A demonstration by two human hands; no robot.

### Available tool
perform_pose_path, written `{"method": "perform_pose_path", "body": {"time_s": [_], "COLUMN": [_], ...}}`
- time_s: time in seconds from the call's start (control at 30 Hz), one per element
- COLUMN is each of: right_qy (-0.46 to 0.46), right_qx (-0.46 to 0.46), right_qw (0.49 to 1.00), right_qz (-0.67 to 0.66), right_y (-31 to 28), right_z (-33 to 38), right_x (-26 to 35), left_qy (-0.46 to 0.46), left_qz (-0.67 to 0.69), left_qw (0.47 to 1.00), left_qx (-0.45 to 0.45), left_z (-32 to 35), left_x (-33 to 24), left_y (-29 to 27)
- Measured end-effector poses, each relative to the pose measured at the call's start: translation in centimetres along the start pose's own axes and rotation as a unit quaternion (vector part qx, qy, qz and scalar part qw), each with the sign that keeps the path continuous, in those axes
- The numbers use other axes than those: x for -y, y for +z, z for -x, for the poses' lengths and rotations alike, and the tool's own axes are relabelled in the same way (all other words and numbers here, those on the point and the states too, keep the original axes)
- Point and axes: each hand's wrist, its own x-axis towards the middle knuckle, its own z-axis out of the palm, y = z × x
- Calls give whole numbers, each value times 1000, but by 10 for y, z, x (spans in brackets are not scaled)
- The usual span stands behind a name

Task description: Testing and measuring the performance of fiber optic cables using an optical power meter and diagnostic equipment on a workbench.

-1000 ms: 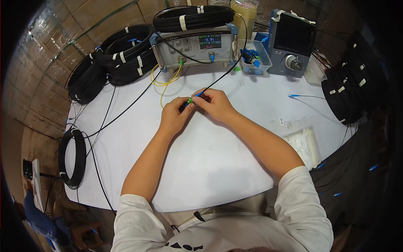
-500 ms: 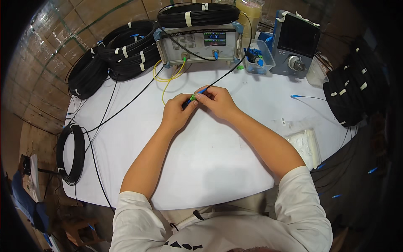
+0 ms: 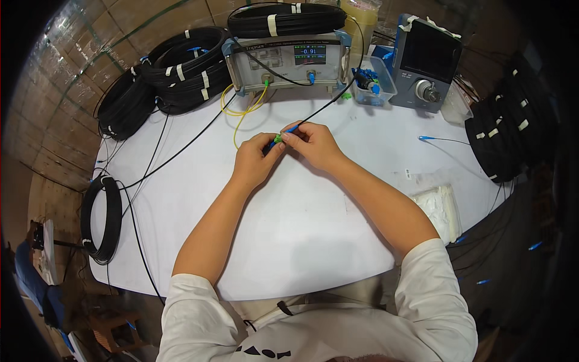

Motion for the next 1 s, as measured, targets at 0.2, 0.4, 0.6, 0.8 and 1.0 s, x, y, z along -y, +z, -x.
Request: {"method": "perform_pose_path", "body": {"time_s": [0.2,0.4,0.6,0.8,1.0], "right_qy": [-4,-5,-37,-16,36], "right_qx": [0,1,-25,-8,-19], "right_qw": [1000,1000,997,990,985], "right_qz": [-11,-15,-66,-143,-166], "right_y": [-1,-3,-5,-2,-4], "right_z": [-1,-3,-7,-6,-7], "right_x": [-4,-6,-16,-12,-6], "left_qy": [0,-13,6,-11,-41], "left_qz": [9,59,53,69,94], "left_qw": [1000,998,999,997,995], "left_qx": [-1,-3,9,16,12], "left_z": [-1,-2,-4,-3,-2], "left_x": [-1,6,6,7,9], "left_y": [2,3,4,2,1]}}
